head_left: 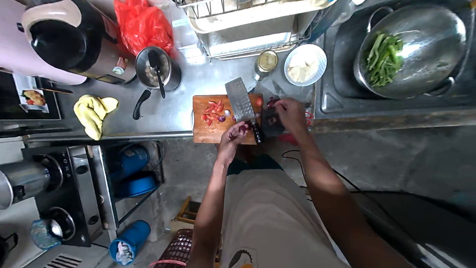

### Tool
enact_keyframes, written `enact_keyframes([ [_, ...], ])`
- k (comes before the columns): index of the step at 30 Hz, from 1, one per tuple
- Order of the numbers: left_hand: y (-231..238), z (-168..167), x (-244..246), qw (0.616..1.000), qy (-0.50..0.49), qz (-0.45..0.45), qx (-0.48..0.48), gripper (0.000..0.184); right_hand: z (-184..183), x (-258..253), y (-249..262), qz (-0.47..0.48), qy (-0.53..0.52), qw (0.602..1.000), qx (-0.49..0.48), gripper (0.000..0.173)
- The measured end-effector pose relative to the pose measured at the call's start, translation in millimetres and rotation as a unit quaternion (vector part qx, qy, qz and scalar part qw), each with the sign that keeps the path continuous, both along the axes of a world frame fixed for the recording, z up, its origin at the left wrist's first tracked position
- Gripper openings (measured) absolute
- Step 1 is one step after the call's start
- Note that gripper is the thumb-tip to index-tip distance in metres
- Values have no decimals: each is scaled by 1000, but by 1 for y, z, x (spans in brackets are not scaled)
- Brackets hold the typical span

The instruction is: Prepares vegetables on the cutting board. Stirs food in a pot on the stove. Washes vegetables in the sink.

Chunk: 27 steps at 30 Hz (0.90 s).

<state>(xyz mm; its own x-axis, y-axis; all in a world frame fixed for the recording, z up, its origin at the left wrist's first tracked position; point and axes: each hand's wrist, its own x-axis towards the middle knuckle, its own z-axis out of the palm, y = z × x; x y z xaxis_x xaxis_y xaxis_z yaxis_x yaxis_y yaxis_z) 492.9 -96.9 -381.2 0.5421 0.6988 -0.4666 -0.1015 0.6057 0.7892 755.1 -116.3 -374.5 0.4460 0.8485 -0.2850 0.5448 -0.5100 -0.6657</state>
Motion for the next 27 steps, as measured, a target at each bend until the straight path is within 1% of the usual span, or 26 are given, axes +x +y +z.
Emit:
enact_keyframes([
  [2,2,-1,2,1000,3,-10,0,42,-16,14,1,-4,-18,1000,-24,33],
  [4,3,2,5,1000,8,-14,-8,41,-26,24,1,-1,-29,999,-37,31],
  [8,5,6,9,1000,-3,-6,-19,44,-33,31,2,-25,-17,998,-49,20],
  [12,6,9,12,1000,-8,5,-14,42,-41,35,-2,-27,-18,999,-33,17],
  [13,7,10,12,1000,-9,6,-15,41,-43,36,-4,-23,-23,999,-33,19],
  [16,8,14,13,999,-13,9,-28,40,-34,33,-6,-24,-44,997,-65,30],
  [18,8,16,14,999,-28,16,-41,38,-26,30,-8,-23,-47,996,-71,30],
  [21,8,21,14,997,-46,28,-62,37,-13,23,-12,-27,-42,996,-75,27],
  [23,9,22,15,996,-52,33,-69,38,-11,18,-15,-31,-56,996,-66,26],
  [25,9,23,15,995,-59,33,-70,38,-8,12,-17,-26,-75,995,-62,19],
  [27,9,25,16,996,-58,28,-66,39,-2,5,-21,-12,-80,996,-34,15],
])
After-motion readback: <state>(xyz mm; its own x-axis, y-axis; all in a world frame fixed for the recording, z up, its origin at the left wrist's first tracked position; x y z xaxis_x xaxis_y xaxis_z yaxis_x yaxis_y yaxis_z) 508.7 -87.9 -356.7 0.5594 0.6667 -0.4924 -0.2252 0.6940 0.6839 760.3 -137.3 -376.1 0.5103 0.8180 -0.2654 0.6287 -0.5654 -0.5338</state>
